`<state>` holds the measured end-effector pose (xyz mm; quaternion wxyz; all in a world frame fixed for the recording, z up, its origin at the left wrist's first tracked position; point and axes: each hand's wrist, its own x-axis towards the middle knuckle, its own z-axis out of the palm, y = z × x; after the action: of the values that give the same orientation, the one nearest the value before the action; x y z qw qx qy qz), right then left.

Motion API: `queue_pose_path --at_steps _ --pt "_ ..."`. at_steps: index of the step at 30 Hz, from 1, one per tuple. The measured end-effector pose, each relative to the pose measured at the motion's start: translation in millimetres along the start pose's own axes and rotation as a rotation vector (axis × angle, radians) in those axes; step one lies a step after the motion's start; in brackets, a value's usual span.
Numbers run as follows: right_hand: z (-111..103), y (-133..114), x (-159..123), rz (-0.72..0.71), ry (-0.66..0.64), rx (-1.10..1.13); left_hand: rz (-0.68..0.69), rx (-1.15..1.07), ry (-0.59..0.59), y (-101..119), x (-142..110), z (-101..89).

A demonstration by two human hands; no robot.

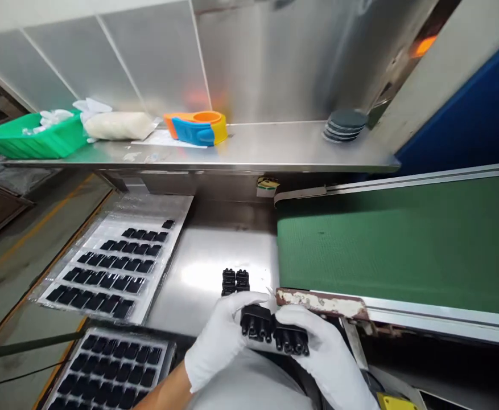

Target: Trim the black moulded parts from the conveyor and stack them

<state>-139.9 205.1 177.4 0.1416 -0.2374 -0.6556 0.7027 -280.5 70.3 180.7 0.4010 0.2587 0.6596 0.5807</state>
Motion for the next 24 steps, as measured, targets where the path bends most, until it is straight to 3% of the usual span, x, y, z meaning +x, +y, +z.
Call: queue_pose_path --at_steps 5,8,11,14,16,18,20,24 --pt "45 -6 -5 -0.231 0.005 -0.140 0.515 0.169 0.066 -25 -32 -42.9" --pt "60 -8 -11 -0.285 0.001 -0.157 0.680 0.139 0.039 -25 -35 -54.7" --pt "71 -7 -18 -0.212 -0.046 0.020 0.580 -0.158 -0.034 -26 -37 -53.0" --pt "81 -1 -25 0.017 -0.102 0.329 0.347 -0.518 -0.101 -34 -44 -45.1" --pt "84 5 -29 0.176 -0.124 0.458 0.226 -0.590 -0.124 -39 -50 -43.4" --pt "82 6 -30 0.256 -0.133 0.469 0.130 -0.499 -0.120 -38 -55 -47.0" --pt "74 3 -29 0.247 -0.109 0.323 0.059 -0.260 -0.090 -30 -57 -54.7" --pt "56 -13 -22 0.104 -0.020 -0.339 0.076 0.303 -0.048 -7 -57 -68.5"
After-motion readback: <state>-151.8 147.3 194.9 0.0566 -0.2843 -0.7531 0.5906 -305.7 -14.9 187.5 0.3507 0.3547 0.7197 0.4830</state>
